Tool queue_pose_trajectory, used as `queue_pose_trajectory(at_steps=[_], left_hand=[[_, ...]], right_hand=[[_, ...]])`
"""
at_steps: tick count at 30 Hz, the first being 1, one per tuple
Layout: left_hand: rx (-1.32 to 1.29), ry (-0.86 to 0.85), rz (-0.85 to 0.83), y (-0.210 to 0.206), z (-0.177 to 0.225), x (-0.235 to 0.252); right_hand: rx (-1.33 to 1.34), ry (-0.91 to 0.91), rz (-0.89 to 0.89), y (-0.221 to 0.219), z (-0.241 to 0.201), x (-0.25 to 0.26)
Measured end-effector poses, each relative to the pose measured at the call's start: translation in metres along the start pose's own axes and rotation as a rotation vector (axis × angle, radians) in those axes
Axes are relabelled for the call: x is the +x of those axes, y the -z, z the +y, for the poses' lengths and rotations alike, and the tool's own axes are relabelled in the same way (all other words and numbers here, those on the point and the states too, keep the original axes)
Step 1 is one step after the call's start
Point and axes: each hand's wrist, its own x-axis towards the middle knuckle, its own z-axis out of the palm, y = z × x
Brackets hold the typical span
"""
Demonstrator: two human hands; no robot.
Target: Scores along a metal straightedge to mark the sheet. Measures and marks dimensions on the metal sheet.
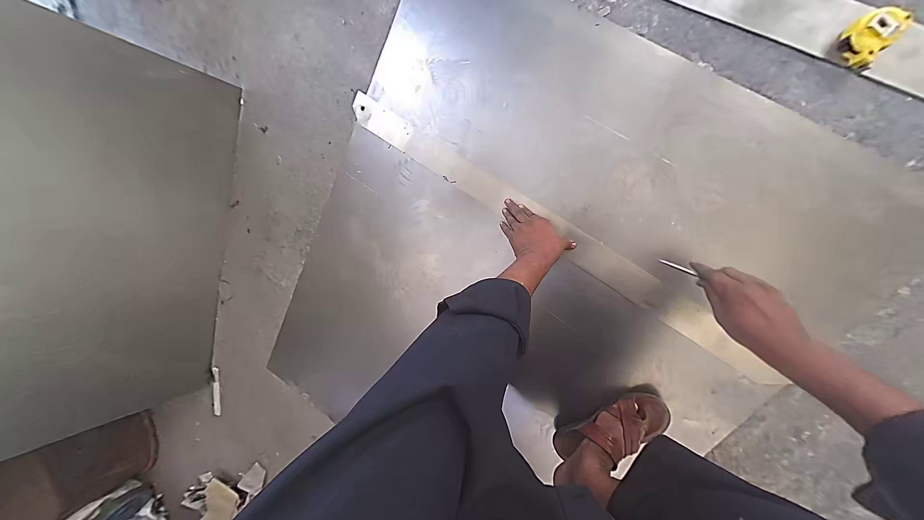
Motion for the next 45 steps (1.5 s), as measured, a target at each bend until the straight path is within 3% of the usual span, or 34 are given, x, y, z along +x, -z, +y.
queue_pose_trajectory(at_steps=[4, 10, 14, 19, 24, 33, 45], left_hand=[[-0.014, 0.008, -0.02, 0.005, 0.0, -0.001], [-0.001, -0.061, 0.035, 0.0, -0.004, 0.001], [-0.027, -0.081, 0.043, 0.0, -0.005, 0.002], [0.043, -0.093, 0.045, 0.006, -0.002, 0.0], [-0.073, -0.08, 0.021, 0.003, -0.005, 0.003], [-0.027, -0.054, -0.028, 0.007, -0.001, 0.003], [-0.071, 0.029, -0.04, 0.003, 0.002, 0.005]], right_hand=[[-0.082, 0.209, 0.001, 0.031, -0.074, 0.108], [0.067, 0.106, -0.038, 0.008, -0.196, 0.22], [0.09, 0.019, -0.054, -0.002, -0.218, 0.25], [0.033, 0.042, -0.1, -0.002, -0.224, 0.261], [-0.079, 0.106, -0.131, 0.002, -0.235, 0.27], [-0.277, 0.276, -0.21, 0.022, -0.224, 0.253], [-0.327, 0.28, -0.23, 0.003, -0.067, 0.093]])
